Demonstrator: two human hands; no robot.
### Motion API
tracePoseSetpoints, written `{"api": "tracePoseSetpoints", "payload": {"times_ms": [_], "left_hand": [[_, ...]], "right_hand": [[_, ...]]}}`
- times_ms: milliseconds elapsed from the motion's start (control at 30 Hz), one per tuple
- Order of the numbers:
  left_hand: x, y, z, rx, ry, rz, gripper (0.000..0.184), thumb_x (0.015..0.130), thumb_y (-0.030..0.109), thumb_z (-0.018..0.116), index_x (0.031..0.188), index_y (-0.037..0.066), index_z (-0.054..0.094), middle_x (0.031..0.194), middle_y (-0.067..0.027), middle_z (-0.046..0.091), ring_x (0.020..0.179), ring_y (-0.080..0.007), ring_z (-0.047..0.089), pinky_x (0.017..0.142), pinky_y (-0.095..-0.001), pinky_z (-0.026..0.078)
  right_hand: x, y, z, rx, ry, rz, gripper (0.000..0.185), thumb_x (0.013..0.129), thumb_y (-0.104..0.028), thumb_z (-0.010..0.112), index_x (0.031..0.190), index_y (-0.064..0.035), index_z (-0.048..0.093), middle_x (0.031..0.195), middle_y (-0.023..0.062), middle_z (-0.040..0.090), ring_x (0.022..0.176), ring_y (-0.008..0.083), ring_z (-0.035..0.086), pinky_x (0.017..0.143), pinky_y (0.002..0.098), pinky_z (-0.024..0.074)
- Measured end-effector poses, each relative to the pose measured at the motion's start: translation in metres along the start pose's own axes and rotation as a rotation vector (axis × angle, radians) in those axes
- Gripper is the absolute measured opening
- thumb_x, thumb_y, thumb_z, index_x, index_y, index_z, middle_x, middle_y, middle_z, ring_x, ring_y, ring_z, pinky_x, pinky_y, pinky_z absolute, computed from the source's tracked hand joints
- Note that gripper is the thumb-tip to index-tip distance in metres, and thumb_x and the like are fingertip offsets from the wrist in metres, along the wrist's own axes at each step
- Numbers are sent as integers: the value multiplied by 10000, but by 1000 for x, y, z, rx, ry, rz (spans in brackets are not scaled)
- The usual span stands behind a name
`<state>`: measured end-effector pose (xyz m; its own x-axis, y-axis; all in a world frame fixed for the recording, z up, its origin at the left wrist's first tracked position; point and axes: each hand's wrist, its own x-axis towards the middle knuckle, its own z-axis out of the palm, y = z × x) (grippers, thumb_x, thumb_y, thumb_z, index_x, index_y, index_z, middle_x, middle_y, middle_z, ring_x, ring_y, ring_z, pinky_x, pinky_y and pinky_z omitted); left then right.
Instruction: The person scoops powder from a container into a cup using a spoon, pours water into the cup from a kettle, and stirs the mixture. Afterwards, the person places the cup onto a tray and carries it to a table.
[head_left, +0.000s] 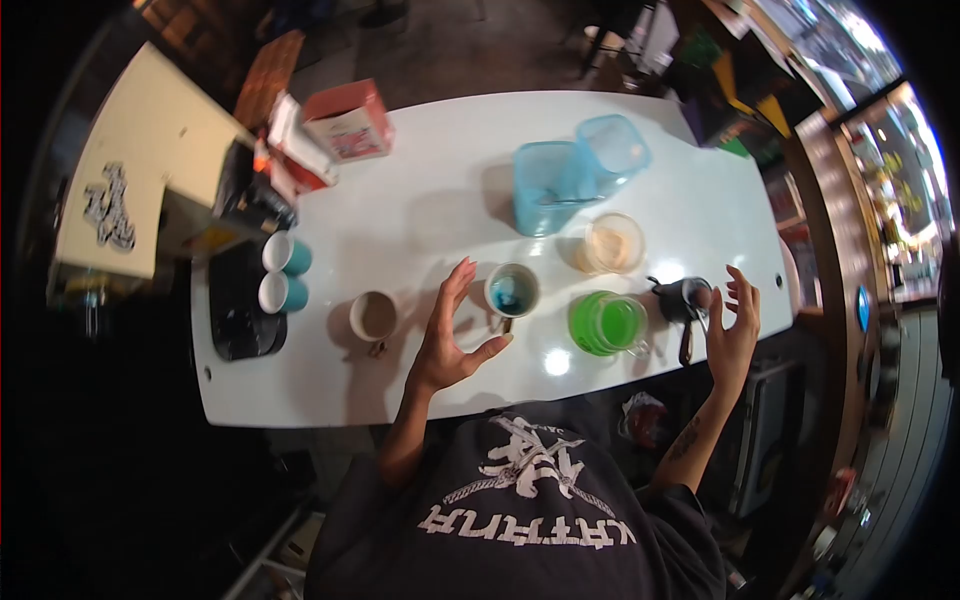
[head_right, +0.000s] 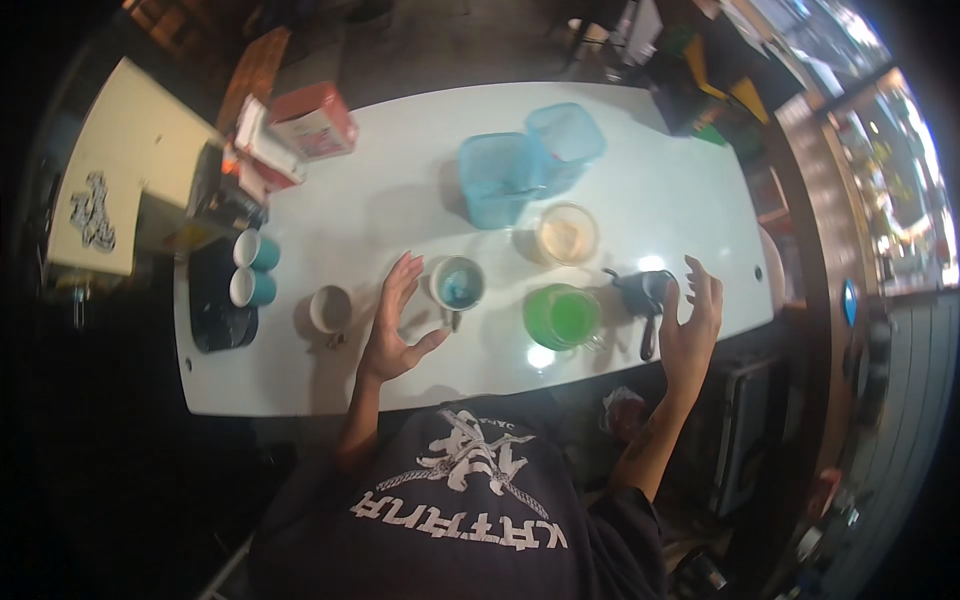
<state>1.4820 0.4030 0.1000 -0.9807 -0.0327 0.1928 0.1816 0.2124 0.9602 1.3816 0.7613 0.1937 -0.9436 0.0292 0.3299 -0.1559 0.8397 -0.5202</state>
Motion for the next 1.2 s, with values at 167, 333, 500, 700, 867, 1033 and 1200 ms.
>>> {"api": "tracePoseSetpoints", "payload": {"times_ms": [167, 333, 500, 700, 867, 1033, 1200], "left_hand": [[23, -5, 27, 25, -47, -3, 1023, 785, 71, 833, 1579, 23, 188, 1521, -210, 388, 1409, -299, 417, 1170, -439, 359], [35, -3, 38, 53, -14, 29, 922, 813, 92, 832, 1545, 32, 275, 1468, -219, 451, 1294, -299, 522, 1059, -404, 468], [42, -1, 46, 72, -41, 9, 875, 828, 75, 817, 1531, 35, 297, 1434, -209, 464, 1261, -277, 536, 1058, -403, 464], [44, -7, 49, 16, -24, -7, 816, 839, 83, 797, 1505, 23, 329, 1404, -190, 477, 1243, -274, 543, 1063, -394, 453], [45, -10, 51, 25, -36, -20, 788, 843, 131, 795, 1485, 15, 354, 1401, -187, 478, 1250, -278, 533, 1059, -403, 453], [48, -13, 58, 11, -42, -26, 770, 841, 133, 796, 1470, 9, 369, 1391, -189, 487, 1247, -280, 535, 1059, -404, 452], [49, -14, 59, 44, -56, 9, 769, 852, 142, 781, 1482, 11, 360, 1399, -187, 477, 1234, -279, 549, 1038, -405, 470]], "right_hand": [[-29, 35, -16, -169, -54, 64, 344, 909, -110, 684, 1243, -53, 622, 1148, 178, 617, 1085, 397, 575, 939, 464, 467], [-52, 49, -4, -137, -57, 133, 351, 893, -140, 716, 1217, -37, 629, 1097, 174, 628, 1013, 385, 583, 886, 464, 481], [-62, 70, 12, -143, -29, 224, 309, 889, -97, 701, 1184, -37, 633, 1055, 166, 642, 992, 368, 591, 861, 461, 477], [-69, 91, 24, 24, 60, 248, 150, 886, -78, 704, 1006, 3, 664, 827, 168, 643, 767, 348, 620, 712, 442, 483], [-75, 88, 29, 139, 55, 351, 151, 897, -109, 717, 953, 18, 659, 777, 178, 632, 692, 330, 613, 651, 434, 469], [-79, 77, 32, 125, 121, 348, 225, 917, -173, 719, 969, 34, 648, 759, 178, 620, 656, 325, 607, 619, 421, 465], [-84, 82, 42, 149, 159, 329, 210, 939, -151, 696, 900, 47, 639, 677, 131, 571, 580, 228, 507, 556, 372, 408]]}}
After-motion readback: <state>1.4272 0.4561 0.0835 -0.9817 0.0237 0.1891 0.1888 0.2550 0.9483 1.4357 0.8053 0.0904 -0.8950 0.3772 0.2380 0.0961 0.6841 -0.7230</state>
